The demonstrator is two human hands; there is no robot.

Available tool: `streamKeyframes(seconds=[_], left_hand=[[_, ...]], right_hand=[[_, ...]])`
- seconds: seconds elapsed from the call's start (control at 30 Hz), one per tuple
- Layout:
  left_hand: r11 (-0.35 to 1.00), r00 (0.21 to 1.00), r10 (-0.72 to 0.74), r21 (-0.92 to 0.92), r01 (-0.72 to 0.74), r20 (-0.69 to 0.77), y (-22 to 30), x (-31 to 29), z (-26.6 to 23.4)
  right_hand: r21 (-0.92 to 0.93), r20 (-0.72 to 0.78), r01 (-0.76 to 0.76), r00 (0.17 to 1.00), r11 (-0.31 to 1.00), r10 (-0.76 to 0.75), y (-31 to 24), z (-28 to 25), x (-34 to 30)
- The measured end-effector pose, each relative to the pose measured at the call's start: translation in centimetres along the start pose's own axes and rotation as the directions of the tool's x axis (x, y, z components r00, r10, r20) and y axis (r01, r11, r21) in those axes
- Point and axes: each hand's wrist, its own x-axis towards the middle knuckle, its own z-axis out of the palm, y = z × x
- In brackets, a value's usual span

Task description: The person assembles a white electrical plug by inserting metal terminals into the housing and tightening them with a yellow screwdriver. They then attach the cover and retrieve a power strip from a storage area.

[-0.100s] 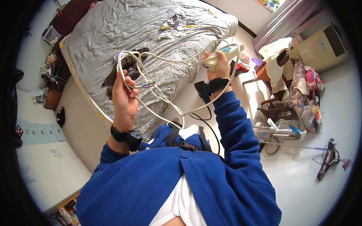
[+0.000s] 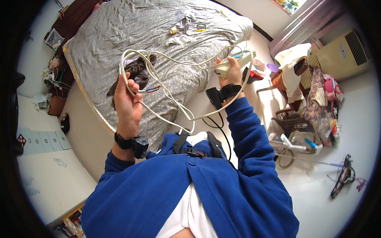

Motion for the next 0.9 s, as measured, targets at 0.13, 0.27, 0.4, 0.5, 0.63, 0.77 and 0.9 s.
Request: streamKeyframes(seconds=[0.13, 0.27, 0.4, 0.5, 0.63, 0.77, 0.9], left_hand=[[0.994, 0.994, 0.106, -0.023, -0.107, -0.010, -1.0, 4.8, 2.8], [0.963, 0.961, 0.266, -0.021, -0.268, -0.070, -1.7, 8.3, 6.4], [0.896, 0.887, 0.444, 0.034, -0.444, -0.126, -1.7, 11.1, 10.5], [0.813, 0.802, 0.582, 0.115, -0.570, -0.136, -1.3, 12.9, 12.2], [0.790, 0.778, 0.613, 0.078, -0.608, -0.137, -1.8, 16.5, 12.3], [0.829, 0.783, 0.534, 0.015, -0.559, -0.318, -5.0, 22.7, 10.8], [0.925, 0.865, 0.318, -0.074, -0.374, -0.388, -10.1, 29.3, 9.0]], right_hand=[[0.025, -0.039, -0.042, 0.998, 0.999, 0.043, 2.3, 1.2, 8.9], [0.019, 0.089, -0.232, 0.969, 0.972, 0.230, 6.0, 6.9, 16.3], [-0.022, 0.298, -0.356, 0.890, 0.934, 0.346, 10.4, 17.2, 20.7], [-0.349, 0.667, -0.406, 0.525, 0.845, 0.528, 13.8, 21.5, 22.9], [-0.677, 0.268, -0.269, 0.777, 0.686, 0.569, 15.5, 19.1, 28.7], [-0.714, 0.248, 0.134, 0.966, 0.687, 0.068, 12.3, 13.9, 31.7], [-0.736, 0.672, 0.379, 0.509, 0.561, 0.538, 9.1, 11.8, 27.4]])
